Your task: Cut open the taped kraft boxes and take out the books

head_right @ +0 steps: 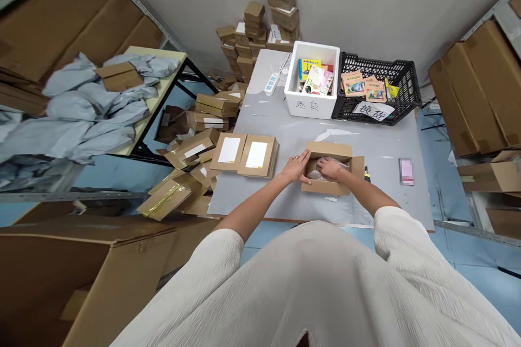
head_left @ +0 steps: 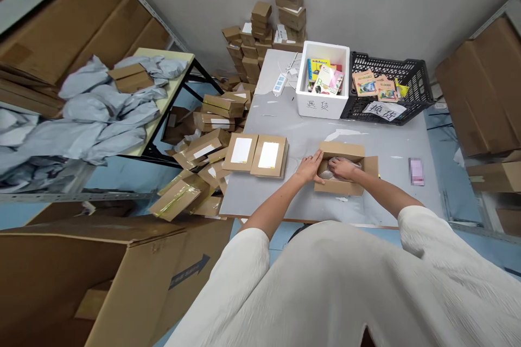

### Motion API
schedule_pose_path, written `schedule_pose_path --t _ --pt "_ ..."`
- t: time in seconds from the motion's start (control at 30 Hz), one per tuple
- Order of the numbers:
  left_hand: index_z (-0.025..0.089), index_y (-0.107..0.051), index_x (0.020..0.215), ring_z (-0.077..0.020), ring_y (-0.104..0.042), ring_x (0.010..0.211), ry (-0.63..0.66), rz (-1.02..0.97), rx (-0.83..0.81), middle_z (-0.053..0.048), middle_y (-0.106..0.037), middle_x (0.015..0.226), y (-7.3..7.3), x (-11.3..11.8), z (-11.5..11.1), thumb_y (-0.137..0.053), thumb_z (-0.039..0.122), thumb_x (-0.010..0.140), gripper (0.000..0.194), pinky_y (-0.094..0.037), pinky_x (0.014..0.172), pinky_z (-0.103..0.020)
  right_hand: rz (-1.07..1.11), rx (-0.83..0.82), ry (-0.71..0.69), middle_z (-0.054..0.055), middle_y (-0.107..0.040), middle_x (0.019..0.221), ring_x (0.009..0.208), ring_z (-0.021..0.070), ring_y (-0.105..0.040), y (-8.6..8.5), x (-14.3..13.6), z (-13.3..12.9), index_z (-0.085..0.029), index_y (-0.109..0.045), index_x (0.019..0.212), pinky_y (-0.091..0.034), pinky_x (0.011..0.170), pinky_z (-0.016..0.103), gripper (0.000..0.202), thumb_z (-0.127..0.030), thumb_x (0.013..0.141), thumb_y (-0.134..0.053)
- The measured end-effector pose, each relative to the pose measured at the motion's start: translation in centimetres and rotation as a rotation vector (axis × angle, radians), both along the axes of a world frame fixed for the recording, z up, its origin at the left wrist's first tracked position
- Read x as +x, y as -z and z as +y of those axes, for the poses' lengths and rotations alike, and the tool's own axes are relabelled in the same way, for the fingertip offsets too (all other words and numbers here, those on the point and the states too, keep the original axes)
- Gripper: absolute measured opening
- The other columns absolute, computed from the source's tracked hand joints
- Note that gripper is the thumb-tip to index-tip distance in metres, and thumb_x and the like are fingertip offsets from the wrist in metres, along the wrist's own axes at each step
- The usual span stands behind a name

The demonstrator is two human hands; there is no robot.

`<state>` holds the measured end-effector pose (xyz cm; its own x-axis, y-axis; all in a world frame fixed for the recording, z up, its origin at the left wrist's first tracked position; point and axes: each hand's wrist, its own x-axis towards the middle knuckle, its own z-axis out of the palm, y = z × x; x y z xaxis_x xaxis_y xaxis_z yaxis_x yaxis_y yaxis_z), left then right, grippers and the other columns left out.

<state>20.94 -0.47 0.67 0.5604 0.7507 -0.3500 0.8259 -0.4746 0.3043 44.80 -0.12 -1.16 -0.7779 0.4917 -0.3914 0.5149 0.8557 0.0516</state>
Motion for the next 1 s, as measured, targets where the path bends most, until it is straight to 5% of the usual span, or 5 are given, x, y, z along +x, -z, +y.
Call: schedule_pose_path --t 0.23,0.5,0.7,0.87,1.0 --pt "0.024 0.01 0.18 -0.0474 -0.051 0.151 0.004 0.05 0.005 -0.022 -0.001 0.187 -1.0 0.2 0.0 -0.095 0.072 0.069 0.16 -0.043 0.118 -0.048 -0.033 0.045 0.084 0.018 -0.079 0.102 0.112 0.0327 -0.06 -3.8 3.2 -0.9 -0.012 -0.075 0.123 -0.039 0.093 0.041 0.029 -0.013 0.104 -0.053" --pt "0.027 0.0 0.181 -0.0476 -0.052 0.151 -0.032 0.091 0.036 -0.024 -0.005 0.187 -1.5 1.1 0.0 -0.094 0.069 0.07 0.152 -0.044 0.118 -0.05 0.154 0.115 0.398 0.02 -0.077 0.113 0.116 0.0352 -0.058 -10.0 6.3 -1.3 -0.016 -0.07 0.131 -0.037 0.101 0.044 0.033 -0.013 0.102 -0.054" --pt "0.027 -0.011 0.181 -0.0467 -0.051 0.15 -0.092 0.114 0.084 -0.024 -0.014 0.186 -1.8 2.1 0.8 -0.093 0.065 0.072 0.142 -0.043 0.118 -0.052 0.365 0.203 0.642 0.018 -0.076 0.107 0.108 0.0359 -0.057 -13.9 8.6 -3.0 -0.017 -0.07 0.118 -0.04 0.094 0.044 0.026 -0.025 0.109 -0.048" --pt "0.026 -0.016 0.18 -0.0466 -0.049 0.151 -0.114 0.106 0.092 -0.026 -0.015 0.185 -2.0 2.7 2.0 -0.093 0.066 0.071 0.139 -0.042 0.119 -0.052 0.599 0.142 0.718 0.013 -0.07 0.098 0.101 0.0333 -0.058 -14.3 9.4 -4.7 -0.019 -0.069 0.111 -0.043 0.09 0.04 0.022 -0.028 0.107 -0.05" --pt "0.025 -0.015 0.18 -0.0454 -0.048 0.151 -0.139 0.088 0.095 -0.024 -0.013 0.186 -2.1 2.9 2.4 -0.091 0.063 0.075 0.135 -0.042 0.12 -0.052 0.792 -0.041 0.792 0.009 -0.068 0.094 0.096 0.0289 -0.06 -11.5 8.8 -7.5 -0.021 -0.069 0.11 -0.048 0.088 0.037 0.019 -0.031 0.104 -0.054"
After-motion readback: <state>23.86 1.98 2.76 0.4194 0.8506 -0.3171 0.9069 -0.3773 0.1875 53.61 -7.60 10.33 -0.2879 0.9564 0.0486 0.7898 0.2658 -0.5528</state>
